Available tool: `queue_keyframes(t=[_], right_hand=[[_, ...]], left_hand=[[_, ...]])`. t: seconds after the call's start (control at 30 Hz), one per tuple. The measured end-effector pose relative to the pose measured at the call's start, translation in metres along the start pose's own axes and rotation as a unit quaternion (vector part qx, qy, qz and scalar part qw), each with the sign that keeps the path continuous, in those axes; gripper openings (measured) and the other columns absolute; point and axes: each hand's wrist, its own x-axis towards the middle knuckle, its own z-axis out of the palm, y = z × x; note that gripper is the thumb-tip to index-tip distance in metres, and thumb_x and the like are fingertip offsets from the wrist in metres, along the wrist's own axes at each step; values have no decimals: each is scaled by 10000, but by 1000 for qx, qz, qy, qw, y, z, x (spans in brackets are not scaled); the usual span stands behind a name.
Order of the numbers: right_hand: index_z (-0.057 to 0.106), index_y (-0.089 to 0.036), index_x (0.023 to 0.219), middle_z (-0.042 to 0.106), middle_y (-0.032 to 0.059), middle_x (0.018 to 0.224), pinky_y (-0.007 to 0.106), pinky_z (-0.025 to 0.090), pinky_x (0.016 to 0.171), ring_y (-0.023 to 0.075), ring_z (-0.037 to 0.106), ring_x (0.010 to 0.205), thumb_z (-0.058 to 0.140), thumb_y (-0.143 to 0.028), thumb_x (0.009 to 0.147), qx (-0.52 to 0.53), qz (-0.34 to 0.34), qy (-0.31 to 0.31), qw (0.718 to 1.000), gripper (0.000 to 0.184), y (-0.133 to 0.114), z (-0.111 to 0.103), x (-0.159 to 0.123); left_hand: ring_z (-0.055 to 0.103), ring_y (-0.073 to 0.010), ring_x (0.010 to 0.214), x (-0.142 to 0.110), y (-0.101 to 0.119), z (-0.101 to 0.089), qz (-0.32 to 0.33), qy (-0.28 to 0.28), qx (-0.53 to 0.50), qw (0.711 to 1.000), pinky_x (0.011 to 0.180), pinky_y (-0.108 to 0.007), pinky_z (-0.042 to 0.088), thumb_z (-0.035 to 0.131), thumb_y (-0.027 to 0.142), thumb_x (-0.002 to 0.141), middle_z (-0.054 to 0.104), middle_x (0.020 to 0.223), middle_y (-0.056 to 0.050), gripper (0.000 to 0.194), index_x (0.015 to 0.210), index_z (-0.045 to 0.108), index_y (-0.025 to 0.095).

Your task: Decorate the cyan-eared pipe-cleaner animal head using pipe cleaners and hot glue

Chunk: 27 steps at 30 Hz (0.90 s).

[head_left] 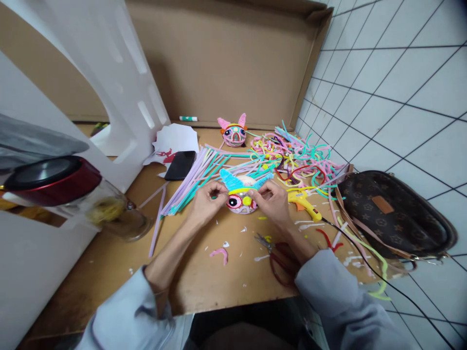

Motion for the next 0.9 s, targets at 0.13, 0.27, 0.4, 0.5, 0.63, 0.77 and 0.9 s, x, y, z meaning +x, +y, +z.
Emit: queue_keyframes(t=[0.13, 0.27, 0.4, 0.5, 0.63, 0.77, 0.9], right_hand=[[482, -233, 597, 488, -42, 610, 277, 362, 575, 118, 462, 557, 695, -401, 788, -9, -12, 5, 1000, 332, 1, 1, -1], [477, -235, 608, 495, -38, 633, 277, 361, 581, 124, 476, 576, 695, -400, 793, -17, -16, 4, 1000, 330, 1, 2, -2], [475, -235, 620, 502, -36, 644, 282, 377, 608, 132, 498, 603, 692, -384, 812, -24, -20, 10, 999, 326, -1, 4, -3], [473, -235, 631, 508, -34, 661, 286, 379, 624, 134, 502, 620, 699, -362, 817, -33, -22, 10, 999, 318, -3, 5, -5], [462, -238, 633, 520, -28, 670, 286, 377, 630, 139, 504, 638, 696, -321, 814, -45, -26, 6, 999, 307, -5, 7, -6], [467, -239, 640, 537, -24, 684, 277, 394, 629, 135, 511, 632, 701, -303, 803, -48, -9, 0, 999, 292, -8, 9, -7], [465, -239, 633, 537, -23, 682, 272, 397, 629, 136, 520, 640, 698, -283, 790, -52, -9, -8, 999, 285, -11, 9, -7]], left_hand=[[547, -167, 675, -3, 3, 1, -20, 1, -13, 1000, 646, -309, 463, 651, 406, 665, 590, 703, -2, 223, 729, 584, 203], [504, -132, 641, -3, 3, 6, -46, 31, -77, 995, 622, -284, 443, 771, 500, 612, 533, 718, 42, 442, 803, 488, 219], [522, -137, 719, 2, -2, 11, -60, 43, -113, 991, 664, -279, 451, 835, 543, 529, 543, 801, 31, 598, 886, 484, 216], [560, -161, 774, 5, -2, 12, -69, 24, -101, 992, 678, -288, 446, 839, 572, 523, 586, 868, -1, 629, 919, 516, 206], [557, -173, 729, 5, 5, 11, -76, -2, -34, 997, 659, -297, 421, 833, 585, 545, 612, 802, -9, 569, 851, 551, 197], [540, -169, 694, 6, 8, 15, -90, 18, 1, 996, 642, -295, 412, 851, 588, 505, 599, 751, 4, 591, 829, 556, 191], [602, -200, 740, 8, 2, 18, -95, 35, 7, 995, 678, -312, 467, 883, 540, 503, 643, 762, -13, 587, 856, 593, 171]])
